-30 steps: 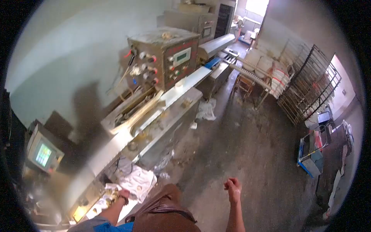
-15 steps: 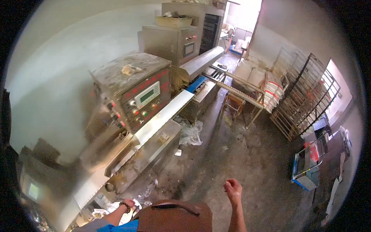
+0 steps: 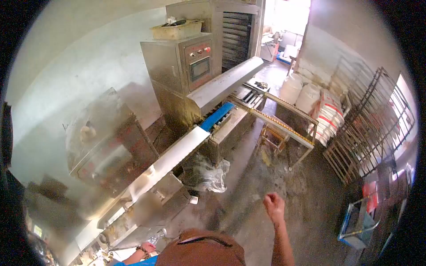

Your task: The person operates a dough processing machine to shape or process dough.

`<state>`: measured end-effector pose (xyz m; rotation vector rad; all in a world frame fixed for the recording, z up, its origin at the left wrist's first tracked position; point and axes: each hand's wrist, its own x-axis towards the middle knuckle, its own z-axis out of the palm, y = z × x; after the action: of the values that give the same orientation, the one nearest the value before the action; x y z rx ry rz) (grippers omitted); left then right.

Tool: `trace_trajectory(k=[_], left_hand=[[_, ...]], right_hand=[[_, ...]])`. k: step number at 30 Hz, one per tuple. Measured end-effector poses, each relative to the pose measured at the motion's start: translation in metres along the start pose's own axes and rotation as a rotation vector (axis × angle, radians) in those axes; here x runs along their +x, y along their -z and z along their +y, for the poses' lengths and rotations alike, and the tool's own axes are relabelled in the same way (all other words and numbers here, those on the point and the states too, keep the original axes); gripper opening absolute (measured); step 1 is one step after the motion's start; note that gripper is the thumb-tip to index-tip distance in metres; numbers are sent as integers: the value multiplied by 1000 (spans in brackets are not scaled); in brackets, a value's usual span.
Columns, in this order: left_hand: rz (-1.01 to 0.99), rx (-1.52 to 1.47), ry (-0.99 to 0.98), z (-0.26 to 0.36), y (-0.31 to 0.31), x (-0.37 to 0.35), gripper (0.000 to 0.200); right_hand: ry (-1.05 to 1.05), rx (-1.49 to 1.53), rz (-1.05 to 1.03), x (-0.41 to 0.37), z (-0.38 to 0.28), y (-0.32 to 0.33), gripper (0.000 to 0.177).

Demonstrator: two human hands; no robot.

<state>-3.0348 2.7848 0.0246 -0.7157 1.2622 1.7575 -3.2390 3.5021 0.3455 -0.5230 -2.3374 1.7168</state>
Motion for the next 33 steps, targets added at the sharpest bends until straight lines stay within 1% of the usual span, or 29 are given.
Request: trace_trajectory(k=[2, 4, 5, 6, 8, 9, 11, 13, 15, 17, 19, 20, 21, 23, 24, 26, 27, 29, 30, 32, 33], left_hand=[[206, 207, -14, -4, -25, 20, 16], [442, 664, 16, 1, -81, 18, 22], [495, 716, 33, 19, -111, 19, 22], [507, 701, 31, 30, -126, 30, 22], [527, 679, 39, 48, -147, 52, 22], [534, 670, 46, 59, -157, 68, 23], [553, 648, 54, 90, -170, 97, 23], [566, 626, 55, 115, -185, 120, 23], [592, 612, 38, 154, -199, 142, 23], [623, 583, 5, 194, -217, 155, 24], [650, 545, -45, 236, -237, 176, 24], [667, 521, -72, 265, -252, 185, 24], [682, 493, -96, 289, -266, 193, 24], [720, 442, -151, 336, -289, 212, 24], [741, 418, -173, 357, -300, 223, 25], [779, 373, -206, 395, -325, 246, 25], [796, 348, -216, 412, -337, 259, 25], [838, 307, -228, 446, -363, 276, 25], [855, 287, -226, 461, -379, 281, 25], [888, 244, -239, 492, -403, 293, 26], [910, 220, -244, 506, -416, 298, 26]], right_hand=[[14, -26, -80, 79, -55, 2, 11], [184, -28, -45, 163, -86, -9, 11], [255, 0, -80, 205, -98, -13, 10], [323, 31, -115, 246, -109, -20, 9], [562, 55, -163, 315, -142, -40, 10], [573, 53, -167, 337, -166, -45, 10], [681, -258, -93, 367, -232, -62, 13], [742, -297, -113, 404, -275, -77, 15], [815, -313, -127, 458, -318, -90, 17], [821, -389, -61, 512, -355, -108, 19], [934, -129, -136, 551, -401, -129, 20], [1060, -178, -115, 578, -426, -139, 20], [955, -132, -167, 620, -441, -155, 19], [1072, -161, -128, 673, -486, -185, 21], [1094, -151, -146, 682, -513, -196, 21], [1155, -273, -94, 687, -564, -215, 26], [1173, -261, -110, 710, -580, -230, 26], [1276, -131, -172, 761, -612, -262, 31], [1274, -118, -187, 785, -626, -275, 31], [1276, -174, -362, 828, -659, -307, 30], [1294, -152, -372, 843, -675, -320, 30]])
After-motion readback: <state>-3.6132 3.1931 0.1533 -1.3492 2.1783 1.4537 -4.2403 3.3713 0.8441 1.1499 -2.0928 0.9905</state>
